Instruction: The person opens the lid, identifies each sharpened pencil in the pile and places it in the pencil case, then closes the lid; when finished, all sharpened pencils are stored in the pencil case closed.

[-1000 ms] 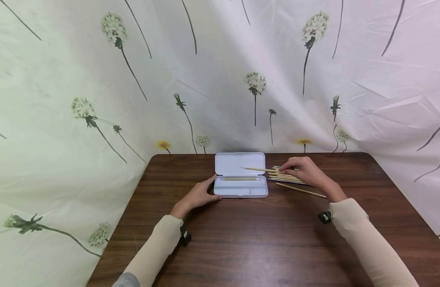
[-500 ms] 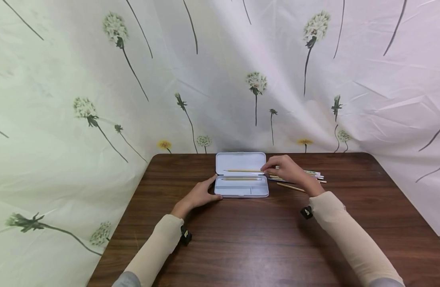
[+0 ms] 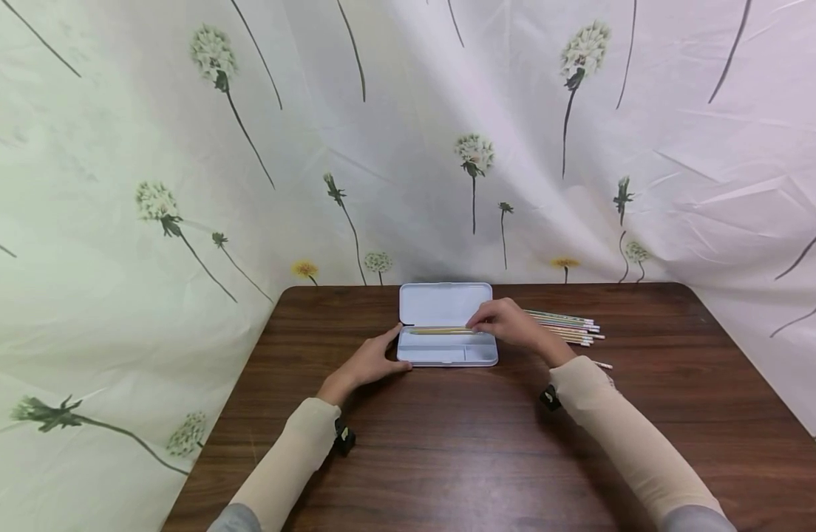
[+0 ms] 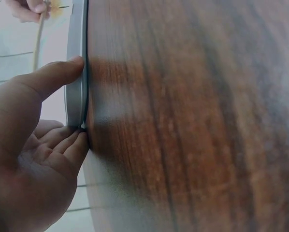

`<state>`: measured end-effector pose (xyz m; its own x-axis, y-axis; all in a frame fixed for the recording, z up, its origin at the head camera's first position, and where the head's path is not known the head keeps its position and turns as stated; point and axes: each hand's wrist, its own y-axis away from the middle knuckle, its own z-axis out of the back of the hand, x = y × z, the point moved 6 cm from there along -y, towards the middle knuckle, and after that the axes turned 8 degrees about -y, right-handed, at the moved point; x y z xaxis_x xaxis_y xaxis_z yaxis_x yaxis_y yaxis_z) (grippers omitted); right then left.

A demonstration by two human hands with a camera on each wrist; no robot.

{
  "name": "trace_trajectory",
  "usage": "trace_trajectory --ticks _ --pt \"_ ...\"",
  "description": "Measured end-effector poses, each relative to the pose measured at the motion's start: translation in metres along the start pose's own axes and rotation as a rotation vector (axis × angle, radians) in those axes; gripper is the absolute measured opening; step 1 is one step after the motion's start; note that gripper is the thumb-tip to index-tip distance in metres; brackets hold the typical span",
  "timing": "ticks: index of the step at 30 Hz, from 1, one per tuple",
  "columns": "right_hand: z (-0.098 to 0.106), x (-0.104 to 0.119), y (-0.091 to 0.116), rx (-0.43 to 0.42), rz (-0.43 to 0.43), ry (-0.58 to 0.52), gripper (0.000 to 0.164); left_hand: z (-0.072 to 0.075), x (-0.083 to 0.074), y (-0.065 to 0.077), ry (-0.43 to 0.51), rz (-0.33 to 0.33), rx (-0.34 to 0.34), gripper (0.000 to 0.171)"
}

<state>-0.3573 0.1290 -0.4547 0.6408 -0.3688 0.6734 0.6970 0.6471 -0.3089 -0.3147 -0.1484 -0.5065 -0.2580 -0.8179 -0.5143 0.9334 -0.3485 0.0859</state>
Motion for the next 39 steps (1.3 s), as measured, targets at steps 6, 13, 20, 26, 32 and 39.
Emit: trace_trajectory --ticks 6,13,20,26,32,39 --pt "-0.01 -0.008 -0.003 0.003 -0.032 0.045 0.015 -0.001 0.0 0.0 -0.008 0.003 0.001 0.095" --pt "-0.017 -0.017 -0.003 -0.013 -0.053 0.092 0.013 -0.002 -0.001 0.0 -0.01 0.0 0.002 0.094" --pt "-0.027 -0.019 -0.006 0.02 -0.108 0.186 0.011 -0.001 -0.001 0.001 -0.005 0.005 0.001 0.094" --pt "-0.033 -0.016 -0.01 -0.002 -0.094 0.321 0.011 0.0 -0.001 0.001 -0.001 0.009 0.0 0.094" --pt "-0.038 -0.015 -0.01 -0.033 -0.045 0.447 0.014 0.0 -0.001 0.001 -0.012 0.009 -0.001 0.094" --pt "-0.04 -0.01 -0.011 -0.049 -0.08 0.548 0.012 0.0 -0.002 0.0 -0.004 0.012 -0.005 0.094"
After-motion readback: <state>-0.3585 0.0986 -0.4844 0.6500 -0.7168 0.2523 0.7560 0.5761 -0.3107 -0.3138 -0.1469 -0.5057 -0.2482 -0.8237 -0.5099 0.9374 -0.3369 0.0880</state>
